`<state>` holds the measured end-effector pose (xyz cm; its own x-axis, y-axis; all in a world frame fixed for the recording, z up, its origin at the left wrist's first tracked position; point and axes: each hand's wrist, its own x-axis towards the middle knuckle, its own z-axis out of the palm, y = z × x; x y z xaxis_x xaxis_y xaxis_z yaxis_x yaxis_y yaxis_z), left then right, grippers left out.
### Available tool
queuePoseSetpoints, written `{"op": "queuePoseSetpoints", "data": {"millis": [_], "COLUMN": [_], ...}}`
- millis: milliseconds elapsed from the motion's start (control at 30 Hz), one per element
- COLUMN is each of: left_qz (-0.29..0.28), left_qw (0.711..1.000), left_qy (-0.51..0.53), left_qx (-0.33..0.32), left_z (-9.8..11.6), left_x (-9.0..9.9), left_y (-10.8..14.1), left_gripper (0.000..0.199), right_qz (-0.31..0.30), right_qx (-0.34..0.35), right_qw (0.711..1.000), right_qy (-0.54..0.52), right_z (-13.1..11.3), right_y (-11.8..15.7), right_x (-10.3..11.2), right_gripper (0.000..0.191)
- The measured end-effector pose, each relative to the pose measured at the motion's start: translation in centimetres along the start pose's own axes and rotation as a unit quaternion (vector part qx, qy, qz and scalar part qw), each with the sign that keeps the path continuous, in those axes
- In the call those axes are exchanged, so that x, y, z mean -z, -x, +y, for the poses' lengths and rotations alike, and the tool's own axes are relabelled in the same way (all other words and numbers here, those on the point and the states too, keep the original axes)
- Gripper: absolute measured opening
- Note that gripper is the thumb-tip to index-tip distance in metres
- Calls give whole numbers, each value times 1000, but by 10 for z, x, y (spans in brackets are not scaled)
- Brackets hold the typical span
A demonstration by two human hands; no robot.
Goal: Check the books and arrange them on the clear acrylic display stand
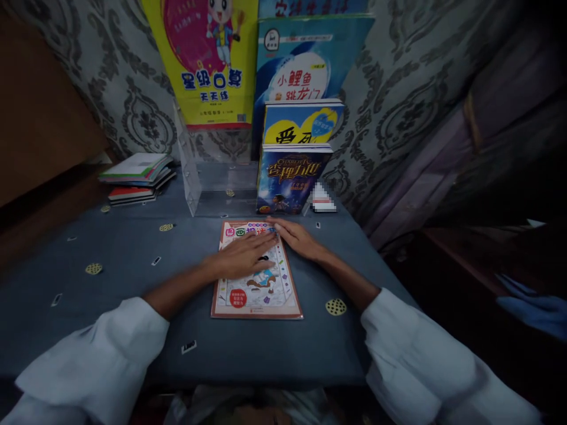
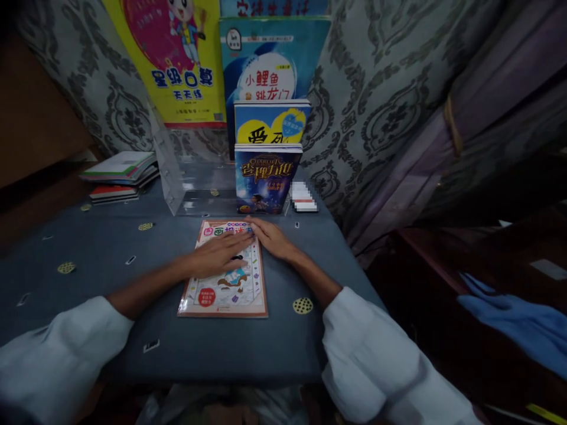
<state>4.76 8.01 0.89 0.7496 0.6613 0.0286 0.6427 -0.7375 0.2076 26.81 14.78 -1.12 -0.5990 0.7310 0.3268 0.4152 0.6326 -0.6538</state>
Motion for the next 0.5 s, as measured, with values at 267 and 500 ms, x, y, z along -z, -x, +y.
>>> {"op": "queuePoseSetpoints", "data": {"millis": [267,500], "left_qz": [21,49], "left_qw": [993,991], "left_qy": [10,25], "left_qx": [119,122], "left_z": [-40,-52], "left_x": [9,2], "left_y": [29,33], "left_gripper": [64,57], "right_qz": [-40,-65], "right_qx": [18,73], "right_qw": [989,965], "right_qy": [145,243], "right_z": [-4,-43], "right_y": [7,6], "right_x": [-11,-19], "right_gripper": [47,39]}}
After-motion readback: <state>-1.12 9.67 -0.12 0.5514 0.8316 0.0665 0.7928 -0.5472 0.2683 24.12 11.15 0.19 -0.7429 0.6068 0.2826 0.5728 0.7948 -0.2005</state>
